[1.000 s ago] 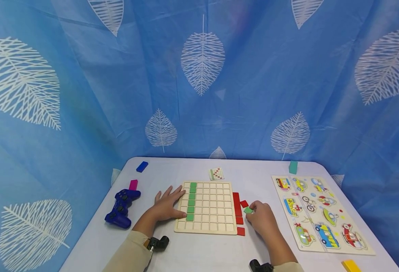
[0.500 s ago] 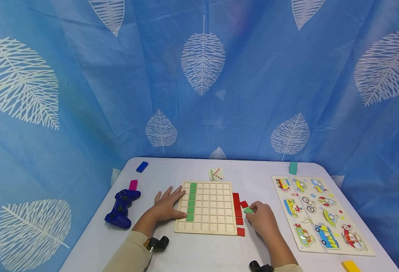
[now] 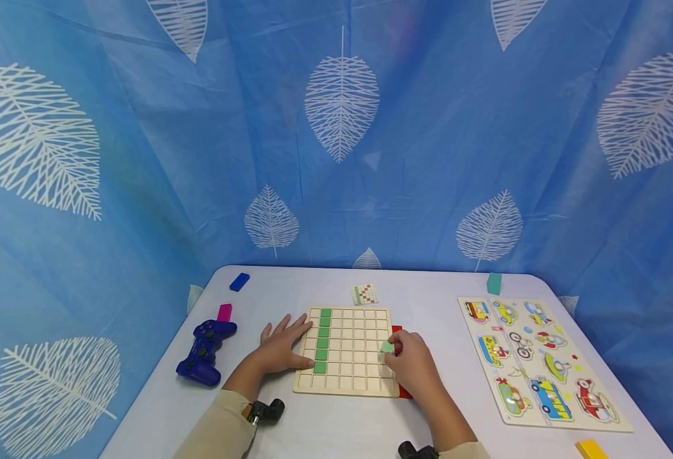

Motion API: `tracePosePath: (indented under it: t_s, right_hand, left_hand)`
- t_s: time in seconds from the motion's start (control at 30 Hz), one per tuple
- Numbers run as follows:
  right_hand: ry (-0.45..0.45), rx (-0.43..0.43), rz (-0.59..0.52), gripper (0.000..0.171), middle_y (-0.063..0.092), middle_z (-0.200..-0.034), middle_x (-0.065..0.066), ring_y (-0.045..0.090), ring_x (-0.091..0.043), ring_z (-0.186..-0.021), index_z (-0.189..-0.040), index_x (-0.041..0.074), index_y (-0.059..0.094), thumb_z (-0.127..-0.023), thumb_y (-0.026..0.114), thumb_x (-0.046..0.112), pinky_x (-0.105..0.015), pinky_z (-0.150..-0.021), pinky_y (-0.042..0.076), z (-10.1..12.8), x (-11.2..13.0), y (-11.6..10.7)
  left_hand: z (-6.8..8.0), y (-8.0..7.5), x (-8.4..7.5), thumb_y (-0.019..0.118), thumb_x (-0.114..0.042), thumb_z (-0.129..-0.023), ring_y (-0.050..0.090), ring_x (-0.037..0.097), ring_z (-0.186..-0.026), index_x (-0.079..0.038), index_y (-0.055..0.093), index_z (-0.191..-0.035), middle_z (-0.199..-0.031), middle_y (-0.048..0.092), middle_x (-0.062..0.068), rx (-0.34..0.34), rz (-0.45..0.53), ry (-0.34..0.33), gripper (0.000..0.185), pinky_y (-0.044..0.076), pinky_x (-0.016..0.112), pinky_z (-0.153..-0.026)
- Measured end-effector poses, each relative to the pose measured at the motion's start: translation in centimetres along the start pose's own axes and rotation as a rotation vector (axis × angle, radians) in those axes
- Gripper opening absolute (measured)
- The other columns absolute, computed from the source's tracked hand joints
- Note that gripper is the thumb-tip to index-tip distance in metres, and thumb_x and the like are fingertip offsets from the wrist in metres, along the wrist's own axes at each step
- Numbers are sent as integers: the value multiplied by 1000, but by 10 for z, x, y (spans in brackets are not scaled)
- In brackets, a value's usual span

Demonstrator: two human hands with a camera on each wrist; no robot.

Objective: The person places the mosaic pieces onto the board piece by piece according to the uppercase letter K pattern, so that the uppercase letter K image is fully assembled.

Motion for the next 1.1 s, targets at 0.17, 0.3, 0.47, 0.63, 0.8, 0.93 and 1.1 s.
tracePosePath:
  t_s: [0.17,0.3,0.47,0.63,0.8,0.93,1.1]
  right_hand:
    - [-87,11,-31,21,61,-107,-4,60,-15,-88,-108,10,70,-88,77,10,-32,-78,52,4,21,16]
    - [-129,17,-49,20,61,-104,-1,59,-12,-84,-105,14,70,-87,79,9,-29,-74,52,6,34,30]
    - [-169,64,-47,22,60,-100,3,54,-11,-79,-105,16,70,-86,79,10,-23,-68,49,10,47,46]
    - [-197,135,-50,23,61,-102,2,56,-11,-80,-107,14,70,-86,79,12,-22,-69,51,14,55,60]
    - [-246,191,-55,24,61,-102,1,55,-11,-82,-109,12,70,-87,79,12,-22,-70,51,17,62,71]
    - [-278,222,-48,24,59,-98,3,54,-10,-82,-107,13,69,-85,78,10,-23,-70,50,20,68,79]
    - [-304,251,-26,24,60,-98,4,53,-8,-82,-104,13,70,-82,78,10,-24,-70,48,23,71,87]
  left_hand:
    - [1,0,0,84,-66,-76,6,35,-164,-30,41,-162,-175,23,-5,-2,-1,-2,104,-3,69,-125]
    - [0,1,0,84,-66,-76,6,35,-164,-29,41,-162,-175,23,-5,0,-1,-1,104,-4,69,-125]
    - [-1,1,1,84,-66,-76,7,34,-164,-30,41,-162,-175,23,-6,-1,-8,-6,103,-4,69,-125]
    - [-2,1,0,83,-67,-76,7,35,-164,-29,41,-162,-175,23,-5,0,-18,1,103,-4,69,-125]
    - [-1,1,0,83,-68,-76,8,36,-163,-28,42,-162,-174,25,-4,-7,-29,-3,104,-2,70,-124]
    - [-1,2,-1,83,-69,-76,9,36,-163,-28,41,-162,-174,25,-3,-9,-38,-8,104,-2,71,-124]
    - [0,1,-2,82,-69,-76,9,36,-163,-28,42,-162,-174,25,-4,-8,-36,-6,104,-2,71,-125]
Point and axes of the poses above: each hand's wrist, its own z-axis away from the middle knuckle, its own y-axis out of the palm, x = y × z, the point moved 1 cm from there along -z, towards the middle knuckle
